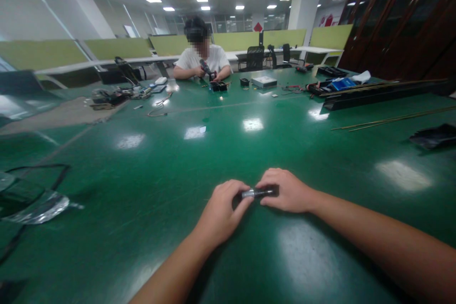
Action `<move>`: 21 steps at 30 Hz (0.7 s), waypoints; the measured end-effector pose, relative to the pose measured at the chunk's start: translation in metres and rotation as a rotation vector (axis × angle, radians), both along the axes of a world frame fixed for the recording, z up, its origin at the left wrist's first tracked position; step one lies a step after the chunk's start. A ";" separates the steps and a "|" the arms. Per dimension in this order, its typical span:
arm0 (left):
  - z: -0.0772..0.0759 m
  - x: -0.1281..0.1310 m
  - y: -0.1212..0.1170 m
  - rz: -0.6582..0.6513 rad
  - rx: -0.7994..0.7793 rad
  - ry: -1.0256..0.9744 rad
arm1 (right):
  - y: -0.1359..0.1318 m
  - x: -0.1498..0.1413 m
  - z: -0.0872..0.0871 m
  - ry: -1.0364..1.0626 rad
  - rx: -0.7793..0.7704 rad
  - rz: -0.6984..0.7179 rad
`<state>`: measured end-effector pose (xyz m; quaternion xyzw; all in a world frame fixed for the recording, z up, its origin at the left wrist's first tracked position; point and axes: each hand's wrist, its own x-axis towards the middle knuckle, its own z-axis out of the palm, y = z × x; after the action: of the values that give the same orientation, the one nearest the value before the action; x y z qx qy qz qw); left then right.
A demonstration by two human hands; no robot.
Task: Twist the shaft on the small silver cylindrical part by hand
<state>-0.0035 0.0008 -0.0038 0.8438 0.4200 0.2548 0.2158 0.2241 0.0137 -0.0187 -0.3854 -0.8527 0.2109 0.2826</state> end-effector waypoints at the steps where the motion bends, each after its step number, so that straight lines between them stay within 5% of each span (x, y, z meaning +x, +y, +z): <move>1: -0.001 0.000 0.000 0.005 0.000 0.003 | 0.000 0.001 0.000 0.005 0.002 0.006; 16: -0.009 -0.001 0.007 -0.014 0.034 0.008 | 0.006 0.006 -0.003 0.057 0.042 0.059; 21: -0.008 -0.002 0.008 -0.042 0.015 0.002 | 0.007 0.009 -0.001 0.129 -0.074 0.021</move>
<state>-0.0058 0.0089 -0.0119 0.8543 0.4004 0.2526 0.2146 0.2327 0.0207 -0.0197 -0.3720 -0.8285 0.2695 0.3202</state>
